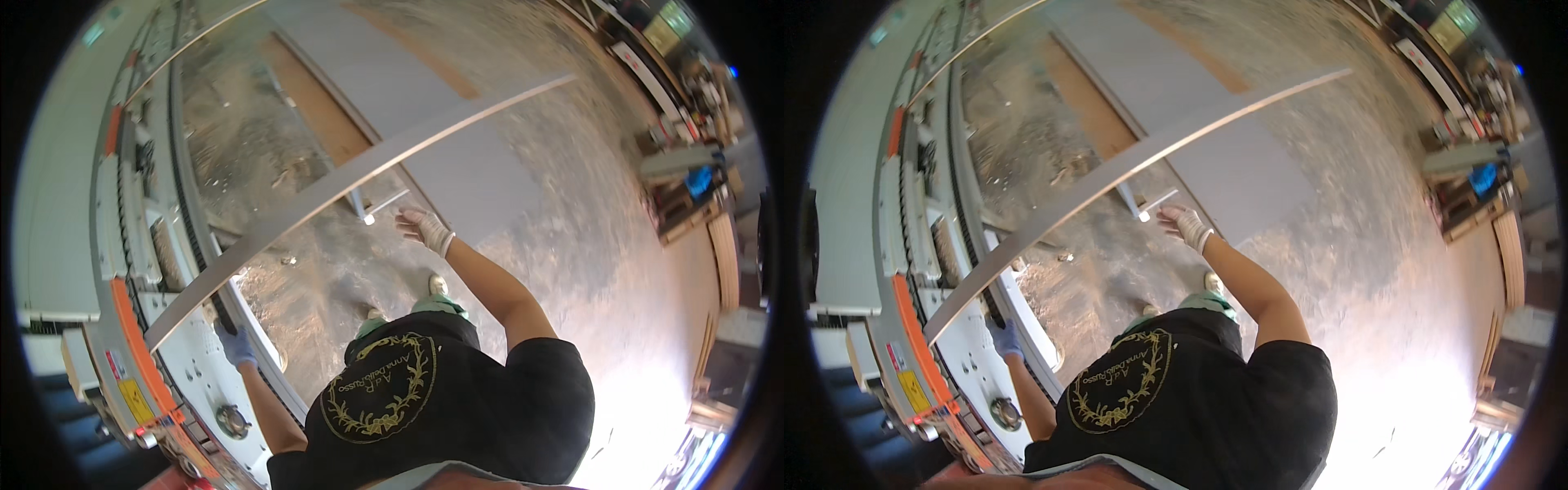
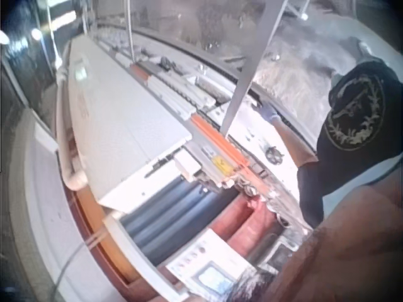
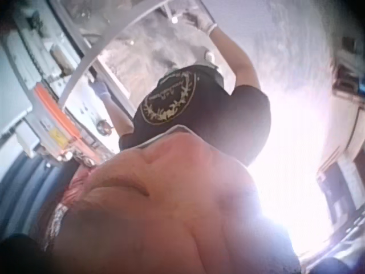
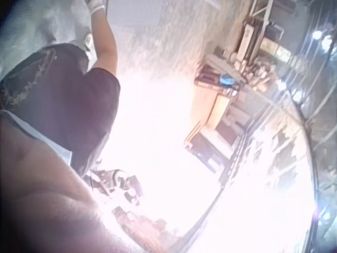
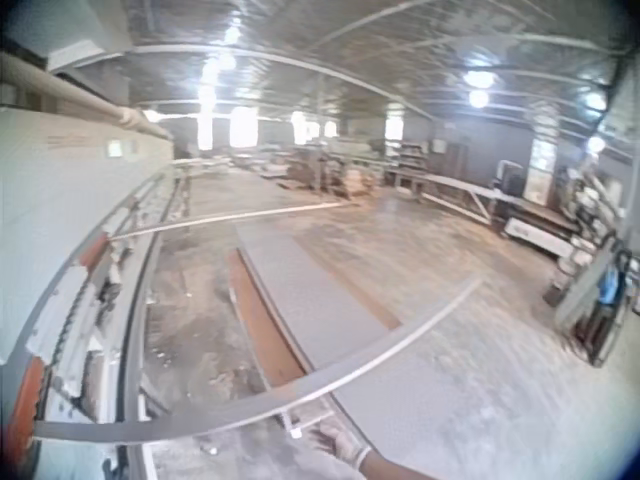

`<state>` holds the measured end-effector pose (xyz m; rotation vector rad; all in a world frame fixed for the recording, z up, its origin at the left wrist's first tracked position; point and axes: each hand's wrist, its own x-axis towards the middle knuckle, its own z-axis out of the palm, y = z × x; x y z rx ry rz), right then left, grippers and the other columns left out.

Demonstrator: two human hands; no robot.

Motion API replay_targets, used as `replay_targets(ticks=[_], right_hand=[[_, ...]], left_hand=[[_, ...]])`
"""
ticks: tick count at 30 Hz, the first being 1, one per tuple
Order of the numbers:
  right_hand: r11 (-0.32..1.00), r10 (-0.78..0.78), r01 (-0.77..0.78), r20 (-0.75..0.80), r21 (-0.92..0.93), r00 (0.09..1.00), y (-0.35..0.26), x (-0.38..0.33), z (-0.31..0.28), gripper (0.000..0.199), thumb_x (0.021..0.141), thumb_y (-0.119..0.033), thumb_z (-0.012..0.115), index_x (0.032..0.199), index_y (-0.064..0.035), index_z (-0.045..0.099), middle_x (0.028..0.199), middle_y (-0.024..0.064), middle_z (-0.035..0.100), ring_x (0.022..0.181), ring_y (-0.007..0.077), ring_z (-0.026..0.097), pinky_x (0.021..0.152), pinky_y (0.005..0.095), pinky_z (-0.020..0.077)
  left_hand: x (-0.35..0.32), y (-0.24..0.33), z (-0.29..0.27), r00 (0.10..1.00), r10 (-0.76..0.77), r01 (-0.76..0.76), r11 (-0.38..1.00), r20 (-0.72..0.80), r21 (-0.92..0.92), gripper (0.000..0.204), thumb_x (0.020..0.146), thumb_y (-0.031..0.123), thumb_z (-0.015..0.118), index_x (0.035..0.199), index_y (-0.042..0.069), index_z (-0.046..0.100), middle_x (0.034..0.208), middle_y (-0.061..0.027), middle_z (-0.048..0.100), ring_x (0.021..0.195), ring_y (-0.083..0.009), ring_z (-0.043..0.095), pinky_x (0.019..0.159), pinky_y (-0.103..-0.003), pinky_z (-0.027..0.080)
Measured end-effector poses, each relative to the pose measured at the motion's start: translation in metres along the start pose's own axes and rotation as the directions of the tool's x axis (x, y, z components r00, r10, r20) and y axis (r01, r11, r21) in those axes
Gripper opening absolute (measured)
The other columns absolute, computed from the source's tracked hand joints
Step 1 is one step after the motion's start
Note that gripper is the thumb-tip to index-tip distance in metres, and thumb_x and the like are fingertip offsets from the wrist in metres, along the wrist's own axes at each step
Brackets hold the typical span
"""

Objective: The person handles long gray panels, aligning them on a workbench and applying yellow tape along the seam. They then carry the taped assembly to a large machine and position it for processing.

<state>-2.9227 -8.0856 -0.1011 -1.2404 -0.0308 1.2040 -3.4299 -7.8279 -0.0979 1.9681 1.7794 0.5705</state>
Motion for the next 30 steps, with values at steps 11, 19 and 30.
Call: replay_targets(ticks=[11, 19, 30], right_hand=[[0.867, -0.431, -0.061, -0.807, -0.494, 0.403, -0.021, -0.051, -0.324, 0.050, 0.078, -0.022, 0.061, 0.124, -0.0062, 0.052, 0.120, 0.0197, 0.057, 0.111, 0.0311, 0.055, 0.092, 0.0354, 0.0431], [0.879, -0.437, 0.204, -0.557, -0.432, 0.706, -0.077, -0.005, -0.412, 0.037, 0.081, -0.017, 0.061, 0.113, 0.0012, 0.054, 0.100, 0.0093, 0.061, 0.088, 0.0168, 0.057, 0.073, 0.0288, 0.0451], [0.991, 0.069, -0.111, -0.412, -0.078, 0.909, -0.077, 0.027, -0.476, 0.034, 0.084, -0.035, 0.063, 0.113, -0.0181, 0.056, 0.091, 0.0002, 0.061, 0.084, 0.0219, 0.060, 0.091, 0.0519, 0.0401]], left_hand=[[-0.128, 0.097, 0.080, 0.907, 0.405, -0.263, 0.758, -0.114, 0.597, 0.074, 0.080, 0.053, 0.058, 0.136, 0.009, 0.037, 0.137, -0.0185, 0.039, 0.124, -0.0351, 0.039, 0.103, -0.045, 0.031], [-0.328, 0.176, 0.204, 0.972, -0.165, 0.128, 0.969, 0.168, 0.212, 0.077, 0.075, 0.035, 0.069, 0.139, 0.016, 0.031, 0.143, -0.0188, 0.029, 0.132, -0.0339, 0.028, 0.106, -0.042, 0.029], [-0.504, 0.239, 0.223, 0.869, -0.444, 0.437, 0.896, 0.220, 0.084, 0.073, 0.073, 0.034, 0.071, 0.134, 0.016, 0.037, 0.139, -0.0172, 0.036, 0.127, -0.0347, 0.037, 0.101, -0.041, 0.036]])
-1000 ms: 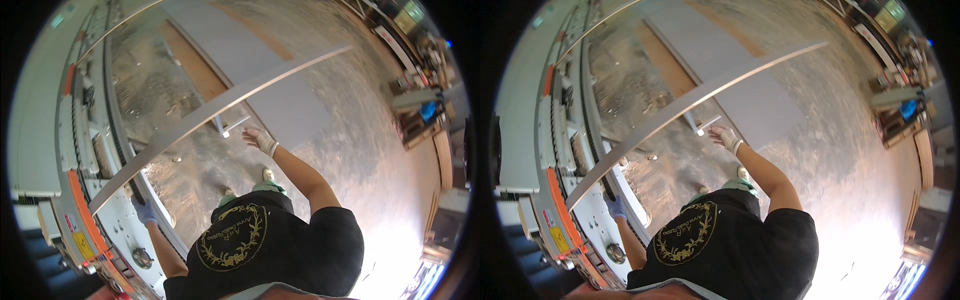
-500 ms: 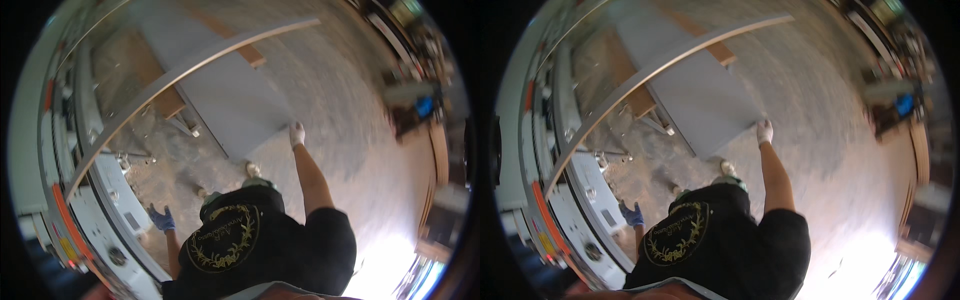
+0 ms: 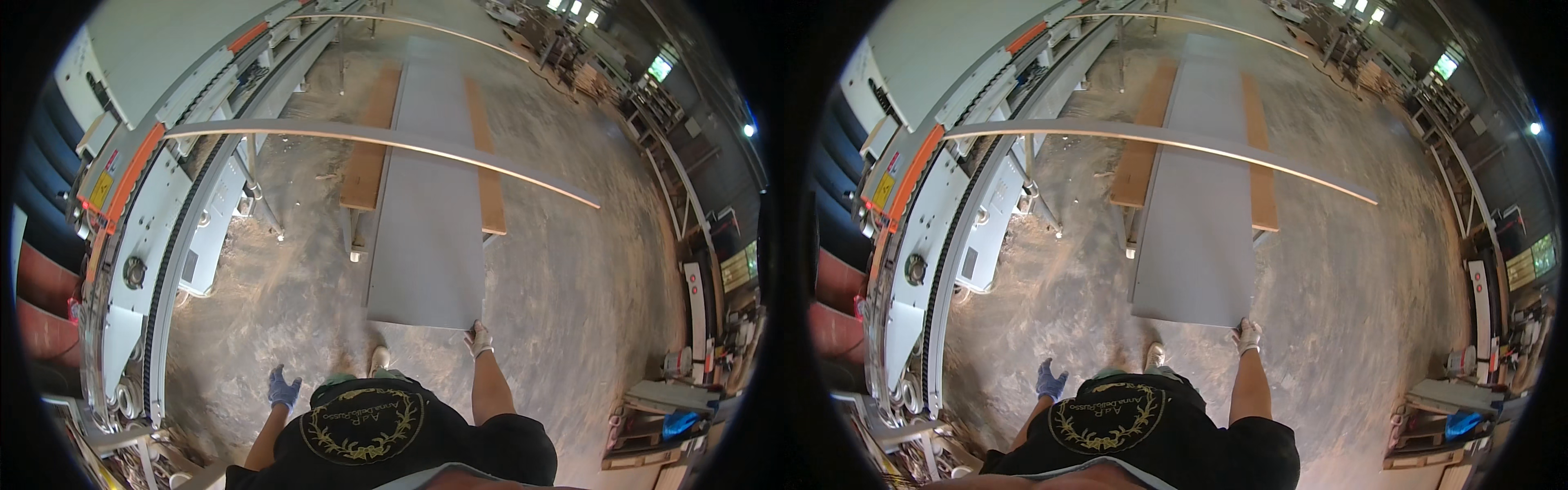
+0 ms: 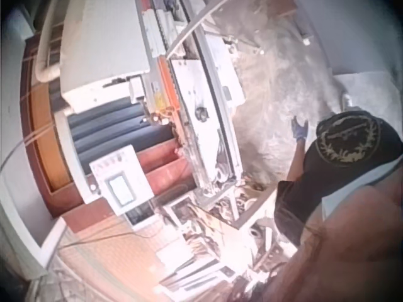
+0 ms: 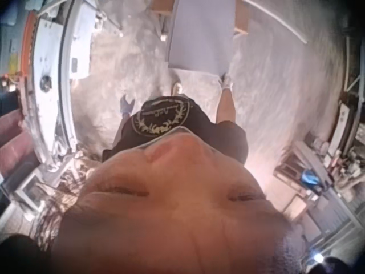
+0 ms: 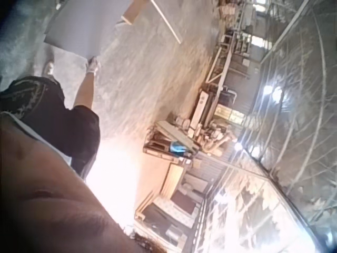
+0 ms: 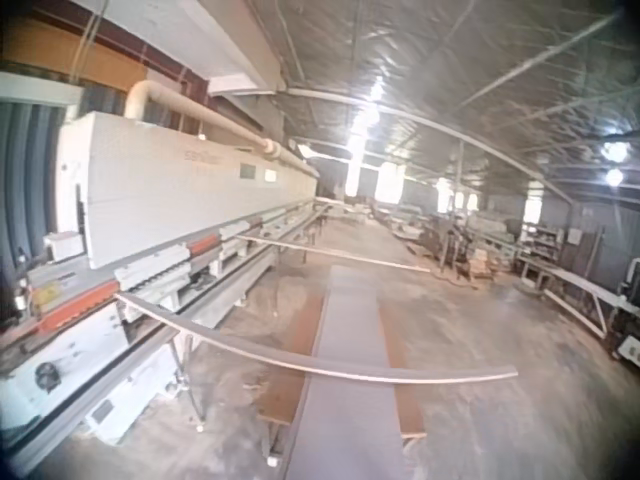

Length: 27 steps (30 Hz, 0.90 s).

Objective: The person handles long gray panels, aligning them on a workbench and applying yellow tape along the seam. They then carry the taped assembly to a large machine and position it for processing.

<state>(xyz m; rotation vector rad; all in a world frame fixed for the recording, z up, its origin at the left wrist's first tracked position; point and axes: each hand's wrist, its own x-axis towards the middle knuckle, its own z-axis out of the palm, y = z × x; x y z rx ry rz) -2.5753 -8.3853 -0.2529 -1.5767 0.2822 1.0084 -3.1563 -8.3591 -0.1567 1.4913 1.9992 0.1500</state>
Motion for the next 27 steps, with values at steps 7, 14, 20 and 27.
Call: replay_targets(ticks=[7, 14, 20, 27], right_hand=[[0.996, 0.008, 0.020, 0.308, -0.089, 0.951, 0.092, -0.023, 0.015, 0.037, 0.078, -0.040, 0.070, 0.103, -0.0174, 0.053, 0.088, 0.0034, 0.057, 0.052, 0.0140, 0.050, 0.052, 0.0342, 0.0520], [0.980, 0.158, -0.105, 0.339, -0.169, 0.927, 0.154, -0.175, 0.034, 0.027, 0.085, -0.031, 0.064, 0.104, -0.0152, 0.052, 0.088, 0.0032, 0.059, 0.061, 0.0139, 0.051, 0.056, 0.0341, 0.0513], [0.998, 0.035, -0.043, 0.164, 0.050, 0.986, 0.174, -0.169, -0.009, 0.017, 0.085, -0.019, 0.063, 0.098, -0.0139, 0.053, 0.077, 0.0009, 0.057, 0.057, 0.0136, 0.051, 0.055, 0.0322, 0.0493], [0.998, 0.025, -0.033, 0.129, 0.062, 0.991, 0.139, -0.132, 0.002, 0.014, 0.085, -0.015, 0.058, 0.098, -0.0123, 0.054, 0.074, 0.0017, 0.057, 0.058, 0.0137, 0.054, 0.054, 0.0297, 0.0481]], left_hand=[[-0.046, -0.010, 0.024, 0.994, 0.014, -0.009, 0.999, 0.107, -0.048, 0.073, 0.073, 0.043, 0.070, 0.132, 0.013, 0.040, 0.135, -0.0161, 0.041, 0.123, -0.0330, 0.042, 0.099, -0.040, 0.038], [-0.117, -0.059, 0.035, 0.982, -0.053, 0.068, 0.994, 0.179, -0.081, 0.071, 0.075, 0.043, 0.069, 0.132, 0.010, 0.041, 0.129, -0.0189, 0.048, 0.117, -0.0353, 0.048, 0.096, -0.040, 0.040], [-0.152, -0.089, 0.054, 0.914, -0.200, 0.221, 0.975, 0.354, -0.018, 0.079, 0.071, 0.050, 0.070, 0.133, 0.013, 0.038, 0.126, -0.0216, 0.051, 0.115, -0.0375, 0.050, 0.094, -0.041, 0.042], [-0.172, -0.061, 0.057, 0.922, -0.101, 0.084, 0.995, 0.374, 0.061, 0.073, 0.075, 0.047, 0.067, 0.133, 0.012, 0.040, 0.127, -0.0213, 0.051, 0.116, -0.0366, 0.050, 0.096, -0.042, 0.041]])
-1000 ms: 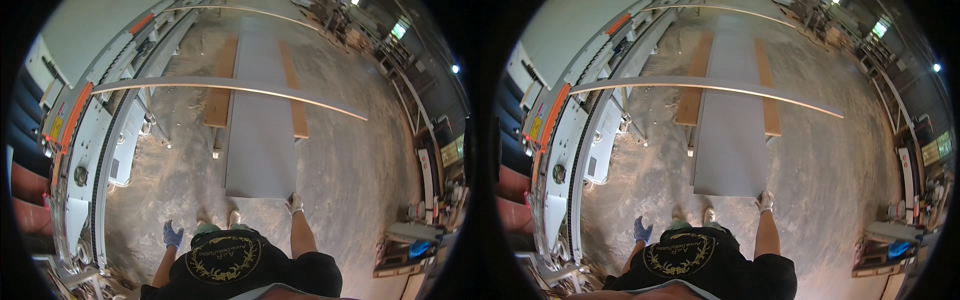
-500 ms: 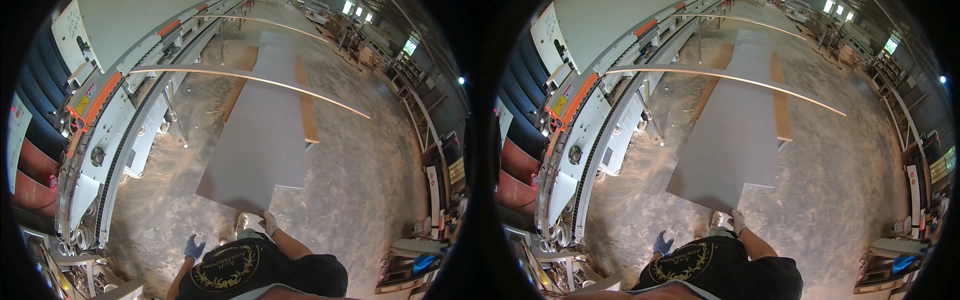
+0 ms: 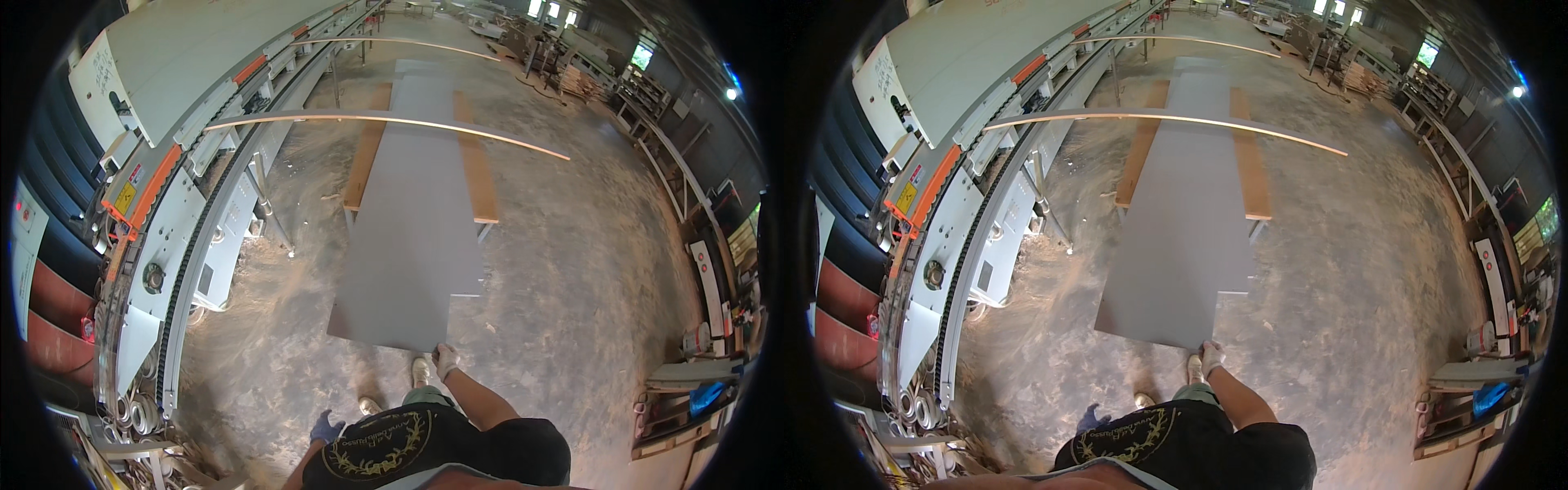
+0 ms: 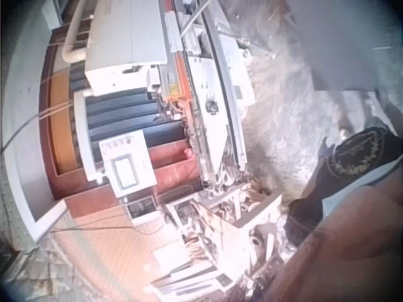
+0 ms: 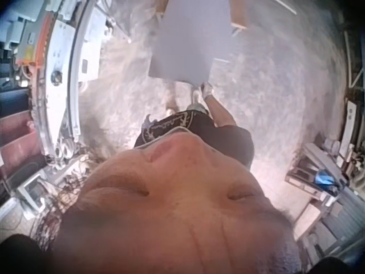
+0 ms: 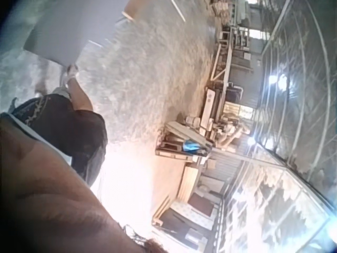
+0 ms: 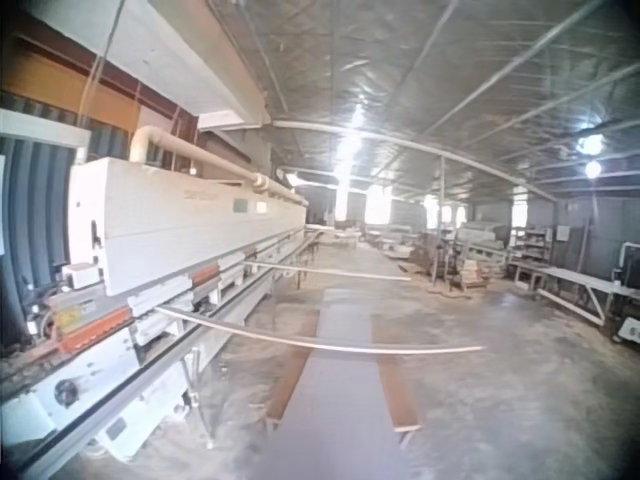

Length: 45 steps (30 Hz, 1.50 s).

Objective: The person handles long gray panels, aligning them on a workbench and applying yellow tape along the seam. They then carry the taped assembly to a large machine and position it for processing.

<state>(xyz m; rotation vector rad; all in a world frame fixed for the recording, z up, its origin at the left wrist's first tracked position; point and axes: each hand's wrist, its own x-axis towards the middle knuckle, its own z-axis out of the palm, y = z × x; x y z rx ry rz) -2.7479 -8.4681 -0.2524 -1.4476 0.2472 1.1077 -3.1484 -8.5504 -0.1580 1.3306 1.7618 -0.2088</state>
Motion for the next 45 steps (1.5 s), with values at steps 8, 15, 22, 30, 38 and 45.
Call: replay_targets(ticks=[8, 15, 22, 30, 38, 45], right_hand=[[0.914, -0.216, 0.257, 0.159, -0.315, 0.963, -0.063, 0.084, -0.036, 0.030, 0.085, -0.022, 0.062, 0.110, -0.0067, 0.057, 0.081, 0.0031, 0.060, 0.068, 0.0173, 0.056, 0.058, 0.0291, 0.0483], [0.849, -0.064, 0.291, 0.460, -0.441, 0.885, -0.189, 0.013, -0.213, 0.041, 0.082, -0.024, 0.063, 0.117, -0.0024, 0.058, 0.099, 0.0095, 0.064, 0.078, 0.0174, 0.060, 0.068, 0.0270, 0.0509], [0.958, -0.210, 0.160, -0.205, -0.236, 0.956, -0.256, 0.062, -0.389, 0.030, 0.083, -0.016, 0.061, 0.109, -0.0014, 0.060, 0.096, 0.0081, 0.064, 0.076, 0.0172, 0.062, 0.064, 0.0300, 0.0517], [0.999, -0.025, 0.031, -0.170, 0.033, 0.985, -0.349, 0.118, -0.364, 0.032, 0.085, -0.021, 0.060, 0.114, -0.0084, 0.057, 0.098, 0.0082, 0.065, 0.076, 0.0211, 0.065, 0.062, 0.0286, 0.0489], [0.997, -0.047, 0.022, -0.327, -0.078, 0.944, -0.428, 0.252, -0.385, 0.024, 0.083, -0.015, 0.060, 0.105, -0.0044, 0.058, 0.084, 0.0091, 0.063, 0.062, 0.0210, 0.061, 0.057, 0.0337, 0.0508], [0.997, -0.002, -0.026, -0.342, -0.079, 0.940, -0.503, 0.378, -0.419, 0.024, 0.079, -0.011, 0.061, 0.098, 0.0034, 0.059, 0.081, 0.0111, 0.058, 0.070, 0.0193, 0.058, 0.054, 0.0337, 0.0535]], left_hand=[[0.079, 0.210, 0.010, 0.789, 0.611, -0.565, 0.762, -0.062, 0.317, 0.068, 0.075, 0.041, 0.066, 0.132, 0.014, 0.042, 0.134, -0.0160, 0.044, 0.125, -0.0333, 0.039, 0.104, -0.043, 0.031], [0.103, 0.358, 0.086, 0.798, 0.545, -0.371, 0.780, -0.256, 0.505, 0.079, 0.073, 0.050, 0.066, 0.136, 0.012, 0.037, 0.140, -0.0206, 0.035, 0.131, -0.0384, 0.028, 0.108, -0.044, 0.023], [0.159, 0.500, 0.135, 0.906, 0.214, 0.057, 0.794, -0.366, 0.605, 0.093, 0.076, 0.075, 0.041, 0.146, 0.021, 0.014, 0.151, -0.0165, 0.010, 0.135, -0.0387, 0.019, 0.106, -0.056, 0.018], [0.186, 0.618, 0.123, 0.880, -0.116, 0.291, 0.898, -0.461, 0.329, 0.100, 0.073, 0.074, 0.046, 0.147, 0.021, 0.004, 0.152, -0.0158, -0.006, 0.138, -0.0422, -0.002, 0.105, -0.062, -0.001], [0.233, 0.687, 0.110, 0.765, -0.355, 0.469, 0.879, -0.538, 0.087, 0.098, 0.073, 0.068, 0.052, 0.147, 0.022, 0.007, 0.152, -0.0153, 0.001, 0.138, -0.0411, 0.004, 0.108, -0.056, 0.001], [0.316, 0.822, 0.165, 0.812, 0.027, 0.203, 0.923, -0.582, 0.327, 0.089, 0.077, 0.056, 0.058, 0.146, 0.018, 0.015, 0.152, -0.0105, 0.011, 0.139, -0.0302, 0.011, 0.111, -0.045, 0.012]])
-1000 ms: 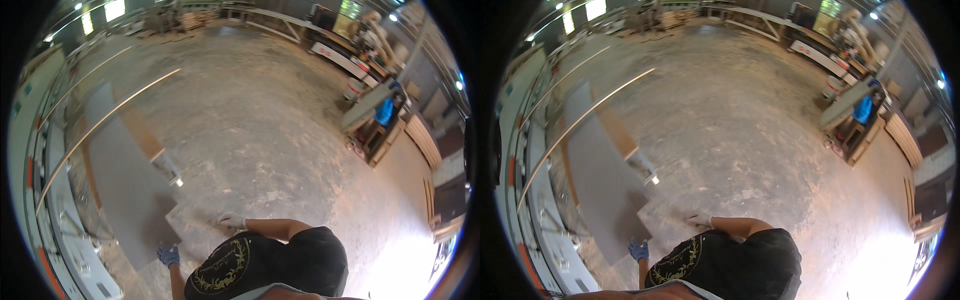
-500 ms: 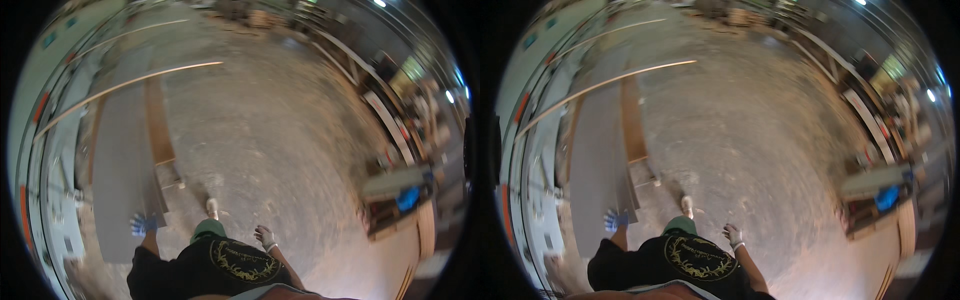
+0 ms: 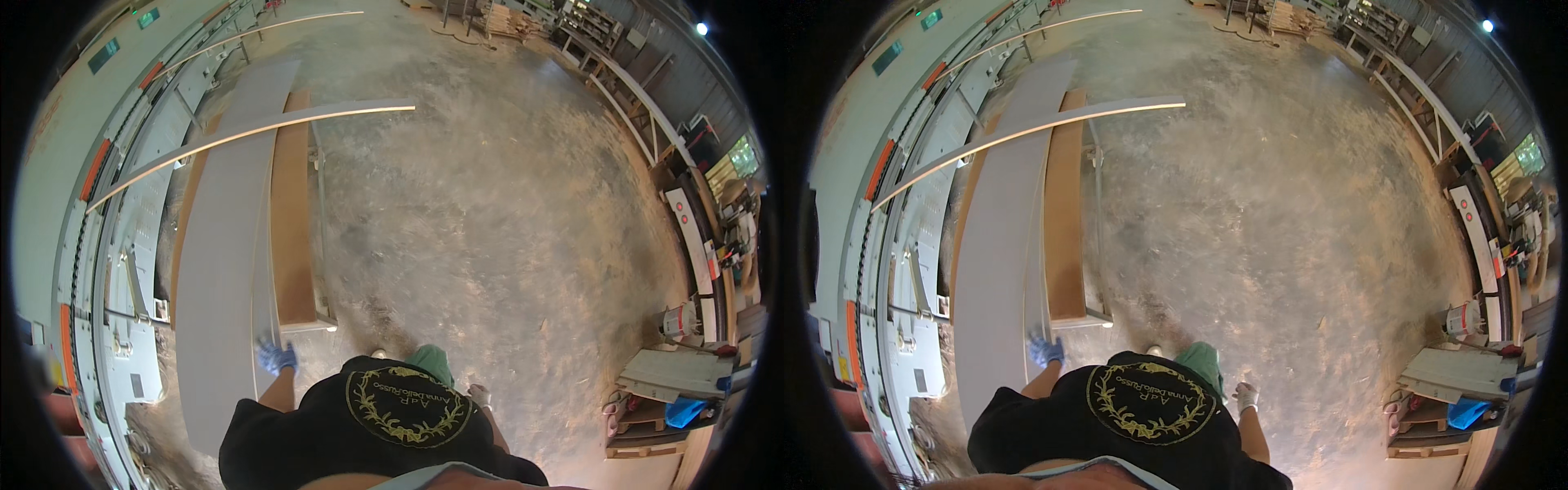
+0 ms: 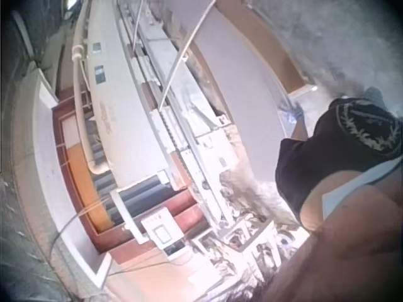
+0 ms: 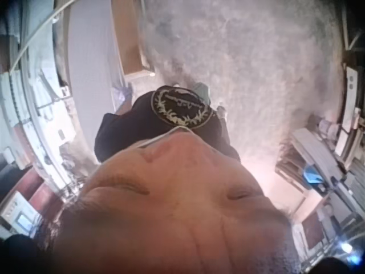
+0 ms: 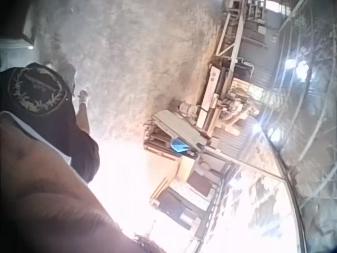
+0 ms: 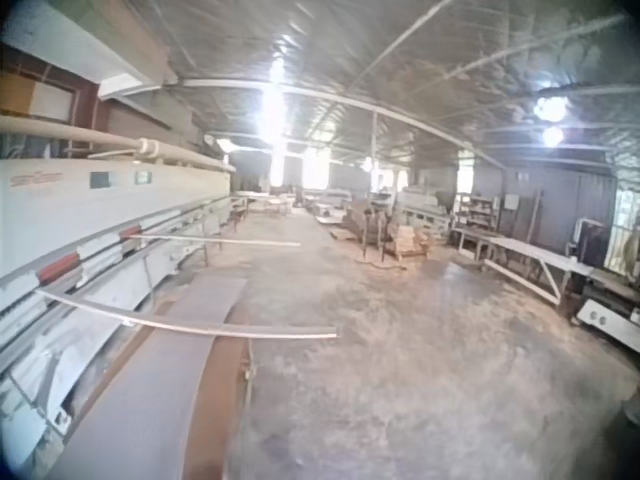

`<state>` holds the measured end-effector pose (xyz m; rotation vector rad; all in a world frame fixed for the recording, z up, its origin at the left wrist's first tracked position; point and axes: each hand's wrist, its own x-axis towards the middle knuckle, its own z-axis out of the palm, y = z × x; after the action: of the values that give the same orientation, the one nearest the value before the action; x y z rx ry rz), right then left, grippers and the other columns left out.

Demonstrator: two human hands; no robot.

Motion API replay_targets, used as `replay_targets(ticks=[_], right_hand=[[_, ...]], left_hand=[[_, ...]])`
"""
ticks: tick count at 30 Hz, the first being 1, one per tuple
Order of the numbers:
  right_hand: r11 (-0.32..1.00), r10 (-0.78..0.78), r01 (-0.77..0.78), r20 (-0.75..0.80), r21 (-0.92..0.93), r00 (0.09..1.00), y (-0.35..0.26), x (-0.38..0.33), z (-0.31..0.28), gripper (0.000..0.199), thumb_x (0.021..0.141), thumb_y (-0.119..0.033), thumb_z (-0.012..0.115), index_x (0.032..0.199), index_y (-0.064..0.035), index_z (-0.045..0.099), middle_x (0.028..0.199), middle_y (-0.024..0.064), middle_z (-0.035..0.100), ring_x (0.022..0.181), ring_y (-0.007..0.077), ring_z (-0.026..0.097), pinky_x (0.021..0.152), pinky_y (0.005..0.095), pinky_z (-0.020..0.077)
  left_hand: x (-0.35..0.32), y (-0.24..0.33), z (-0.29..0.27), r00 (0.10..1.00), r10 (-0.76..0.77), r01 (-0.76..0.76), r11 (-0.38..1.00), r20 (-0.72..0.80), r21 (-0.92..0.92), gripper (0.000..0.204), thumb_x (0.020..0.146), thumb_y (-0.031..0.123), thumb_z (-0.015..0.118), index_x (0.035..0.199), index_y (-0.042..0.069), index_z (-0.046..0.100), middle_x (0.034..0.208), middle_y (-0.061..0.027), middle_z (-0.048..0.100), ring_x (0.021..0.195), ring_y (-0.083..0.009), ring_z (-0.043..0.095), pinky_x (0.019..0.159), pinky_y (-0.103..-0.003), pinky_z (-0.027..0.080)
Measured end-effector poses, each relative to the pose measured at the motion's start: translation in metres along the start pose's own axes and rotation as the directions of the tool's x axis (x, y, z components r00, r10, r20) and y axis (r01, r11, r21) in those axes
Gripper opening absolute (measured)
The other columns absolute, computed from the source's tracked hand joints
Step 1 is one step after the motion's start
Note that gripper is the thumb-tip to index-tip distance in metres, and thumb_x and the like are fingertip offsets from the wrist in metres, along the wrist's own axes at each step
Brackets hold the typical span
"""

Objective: The person handles long gray panels, aligning them on a workbench and applying yellow tape along the seam. They then carry the taped assembly to a large machine and position it for processing.

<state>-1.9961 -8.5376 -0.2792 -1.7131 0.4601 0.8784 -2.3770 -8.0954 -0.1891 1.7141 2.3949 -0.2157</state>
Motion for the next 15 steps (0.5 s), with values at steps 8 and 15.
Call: replay_targets(ticks=[8, 15], right_hand=[[0.968, -0.020, 0.025, 0.022, -0.250, 1.000, -0.142, 0.145, 0.021, 0.021, 0.078, -0.011, 0.057, 0.095, 0.0021, 0.059, 0.077, 0.0086, 0.058, 0.064, 0.0180, 0.057, 0.052, 0.0321, 0.0530], [0.957, -0.089, 0.086, 0.001, -0.277, 0.996, -0.356, 0.301, 0.086, 0.026, 0.082, -0.015, 0.057, 0.101, 0.0026, 0.060, 0.084, 0.0094, 0.061, 0.070, 0.0184, 0.060, 0.057, 0.0309, 0.0522]], left_hand=[[0.004, 0.308, 0.025, 0.834, 0.551, -0.530, 0.794, -0.015, -0.299, 0.084, 0.075, 0.040, 0.064, 0.143, 0.014, 0.023, 0.145, -0.0228, 0.023, 0.131, -0.0382, 0.029, 0.108, -0.041, 0.025], [0.013, 0.491, 0.012, 0.852, 0.406, -0.275, 0.884, 0.331, -0.377, 0.084, 0.076, 0.042, 0.065, 0.143, 0.015, 0.022, 0.147, -0.0189, 0.023, 0.135, -0.0343, 0.025, 0.107, -0.040, 0.029]])
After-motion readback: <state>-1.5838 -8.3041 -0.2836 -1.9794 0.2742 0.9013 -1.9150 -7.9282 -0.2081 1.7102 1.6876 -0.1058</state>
